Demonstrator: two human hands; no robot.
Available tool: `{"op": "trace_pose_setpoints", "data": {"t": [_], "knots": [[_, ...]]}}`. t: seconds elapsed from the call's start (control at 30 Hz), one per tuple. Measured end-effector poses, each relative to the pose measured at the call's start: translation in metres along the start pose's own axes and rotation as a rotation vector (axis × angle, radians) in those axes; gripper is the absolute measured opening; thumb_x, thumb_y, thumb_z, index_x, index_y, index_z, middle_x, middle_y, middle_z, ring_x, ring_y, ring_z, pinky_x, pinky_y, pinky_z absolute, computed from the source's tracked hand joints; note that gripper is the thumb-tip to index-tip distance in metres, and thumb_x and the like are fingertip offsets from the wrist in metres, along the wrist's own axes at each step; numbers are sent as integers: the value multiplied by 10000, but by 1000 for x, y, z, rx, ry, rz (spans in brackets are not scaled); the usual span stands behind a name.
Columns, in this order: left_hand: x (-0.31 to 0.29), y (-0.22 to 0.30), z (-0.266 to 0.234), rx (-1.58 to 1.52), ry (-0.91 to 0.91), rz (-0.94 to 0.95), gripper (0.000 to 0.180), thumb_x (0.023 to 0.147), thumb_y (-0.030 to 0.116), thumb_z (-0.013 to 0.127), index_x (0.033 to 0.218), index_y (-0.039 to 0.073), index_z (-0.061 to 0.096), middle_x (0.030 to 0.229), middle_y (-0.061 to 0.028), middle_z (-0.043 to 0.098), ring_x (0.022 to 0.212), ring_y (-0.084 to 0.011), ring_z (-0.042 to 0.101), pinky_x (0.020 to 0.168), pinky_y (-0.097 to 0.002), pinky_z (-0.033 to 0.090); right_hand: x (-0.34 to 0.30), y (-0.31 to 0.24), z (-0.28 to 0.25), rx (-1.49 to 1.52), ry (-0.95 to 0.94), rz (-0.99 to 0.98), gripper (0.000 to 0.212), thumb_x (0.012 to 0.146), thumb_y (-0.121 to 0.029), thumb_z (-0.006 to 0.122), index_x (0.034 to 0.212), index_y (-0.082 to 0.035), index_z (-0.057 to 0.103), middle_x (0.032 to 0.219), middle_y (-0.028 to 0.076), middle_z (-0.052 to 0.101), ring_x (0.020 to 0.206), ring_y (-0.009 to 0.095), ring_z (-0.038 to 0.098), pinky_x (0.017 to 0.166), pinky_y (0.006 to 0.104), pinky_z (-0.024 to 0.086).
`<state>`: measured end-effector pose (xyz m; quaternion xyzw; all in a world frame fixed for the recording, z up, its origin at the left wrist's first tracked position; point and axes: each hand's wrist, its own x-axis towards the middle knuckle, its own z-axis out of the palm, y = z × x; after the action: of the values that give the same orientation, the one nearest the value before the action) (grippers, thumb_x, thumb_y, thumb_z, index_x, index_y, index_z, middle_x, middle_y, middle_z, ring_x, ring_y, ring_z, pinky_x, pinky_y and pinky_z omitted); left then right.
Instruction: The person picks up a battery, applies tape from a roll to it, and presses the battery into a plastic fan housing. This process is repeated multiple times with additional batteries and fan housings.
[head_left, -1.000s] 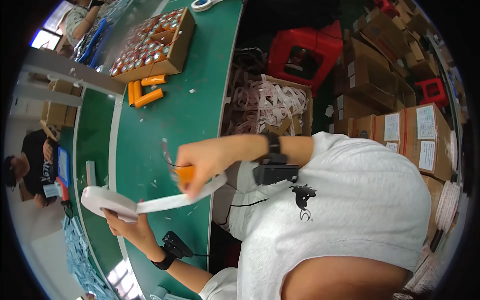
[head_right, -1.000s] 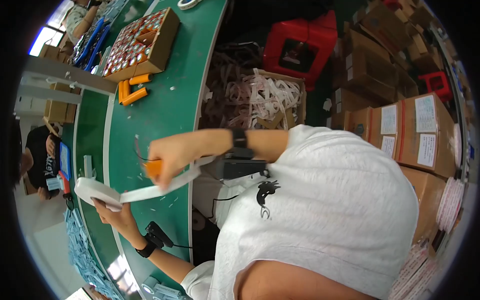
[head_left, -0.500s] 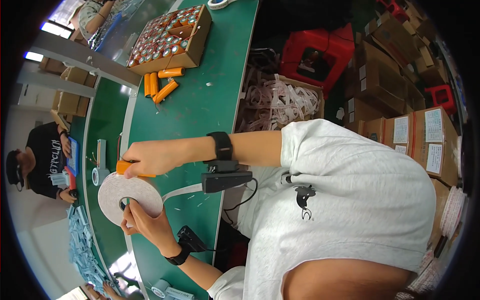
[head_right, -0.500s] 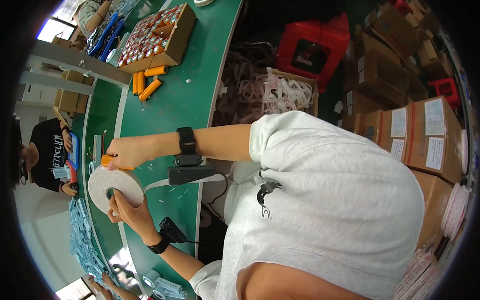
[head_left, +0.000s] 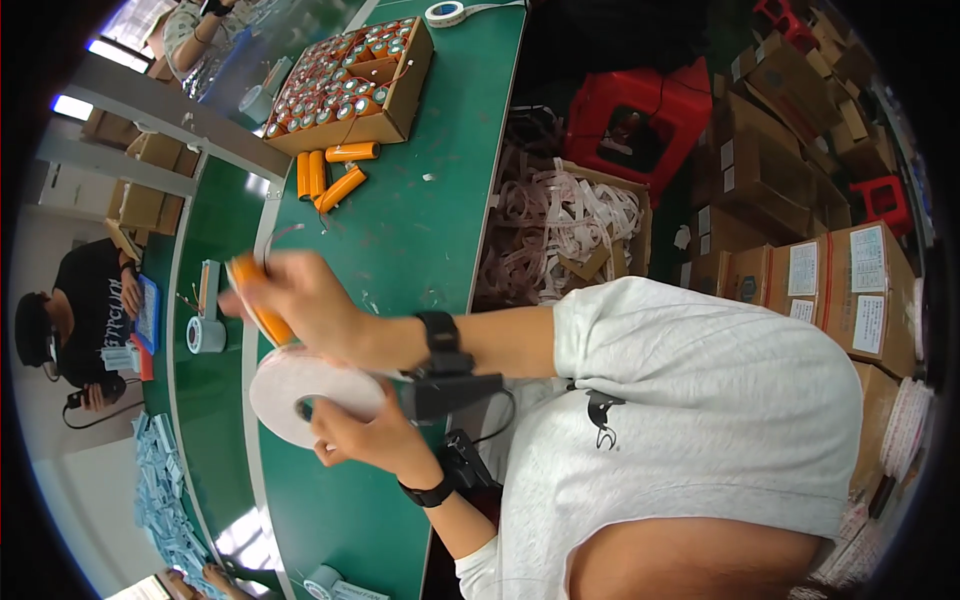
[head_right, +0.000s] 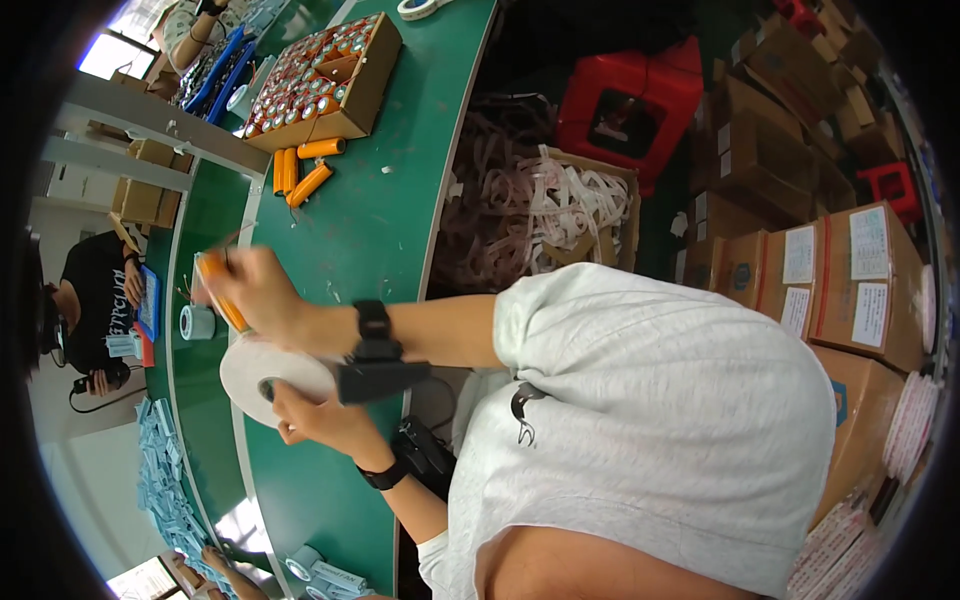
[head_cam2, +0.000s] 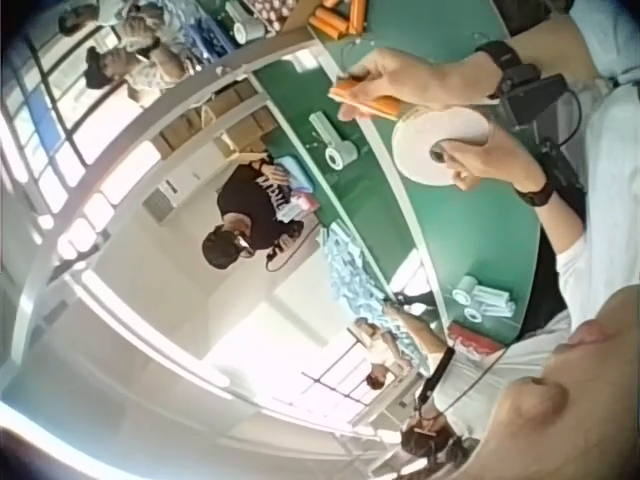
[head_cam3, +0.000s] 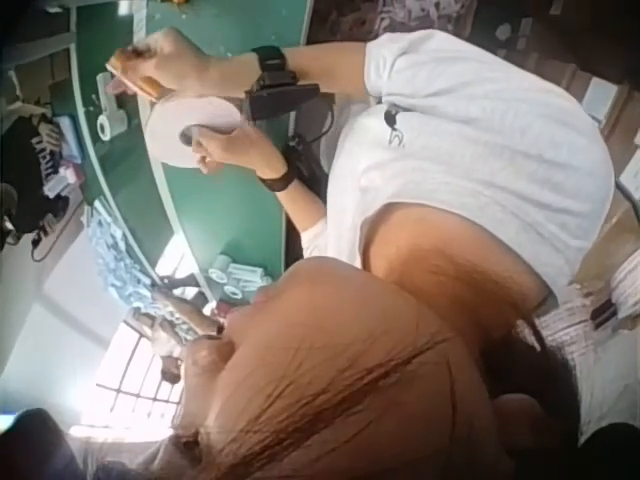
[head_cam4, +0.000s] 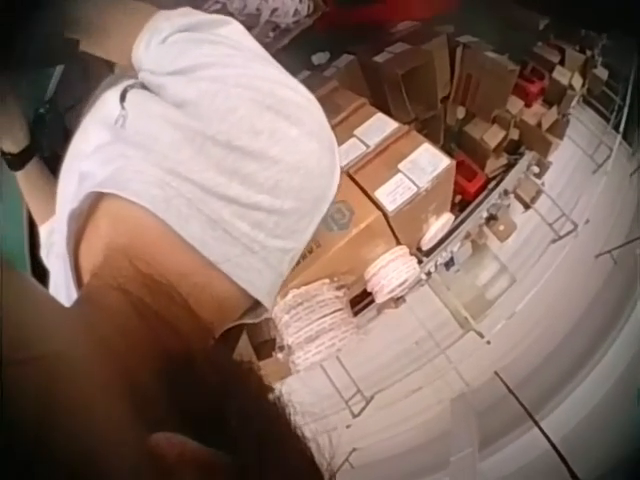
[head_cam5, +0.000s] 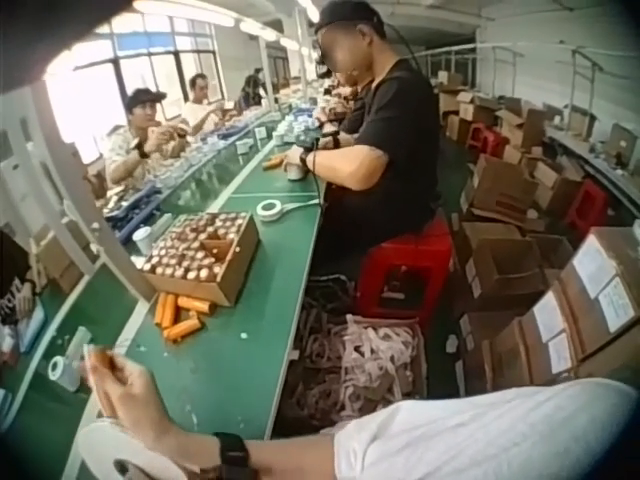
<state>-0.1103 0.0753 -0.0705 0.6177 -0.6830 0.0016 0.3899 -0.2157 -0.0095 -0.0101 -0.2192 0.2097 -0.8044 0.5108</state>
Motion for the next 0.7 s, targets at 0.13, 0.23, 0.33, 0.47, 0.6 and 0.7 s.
{"op": "trace_pose_setpoints", "data": {"t": [0.13,0.23,0.33,0.47,0.6,0.7], "knots": [[-21,10,6,91,-477,274,670,622,210,745,1137,-84,434,1102,-190,510,1086,-320,408,952,-440,207,72,-61,-12,95,-96,-640,266,855,-184,528,983,49,520,940,195,608,826,172,594,703,275,473],[16,-9,-3,-166,-539,407,619,682,170,704,1190,-46,425,1189,-175,491,1158,-320,395,998,-451,191,51,-66,-11,91,-375,-430,322,856,-205,529,1042,55,494,925,203,601,810,190,593,728,314,474],[56,-36,-46,-189,-486,378,556,732,90,642,1241,55,421,1257,-165,450,1184,-324,400,1004,-415,249,29,-54,-32,102,-548,-209,391,864,-237,512,1110,60,451,890,190,595,792,205,591,754,358,471],[66,-151,-150,844,-235,110,567,717,84,640,1248,88,441,1258,-187,446,1201,-330,382,1024,-402,229,17,-50,-94,193,-580,-78,469,890,-317,440,1166,59,395,801,115,578,781,234,587,809,399,443],[56,-276,-223,687,-497,-333,559,658,136,696,1177,55,504,1106,-209,546,1064,-296,502,932,-358,350,34,-48,-127,395,-801,126,422,884,-306,460,1141,27,428,855,117,588,877,245,569,869,396,401],[65,-251,-216,573,-619,-331,518,658,193,719,1108,18,533,882,-163,600,782,-230,559,719,-312,440,22,-43,-108,323,-805,109,353,871,-253,490,1107,7,461,941,138,591,972,250,540,901,386,375]]}}
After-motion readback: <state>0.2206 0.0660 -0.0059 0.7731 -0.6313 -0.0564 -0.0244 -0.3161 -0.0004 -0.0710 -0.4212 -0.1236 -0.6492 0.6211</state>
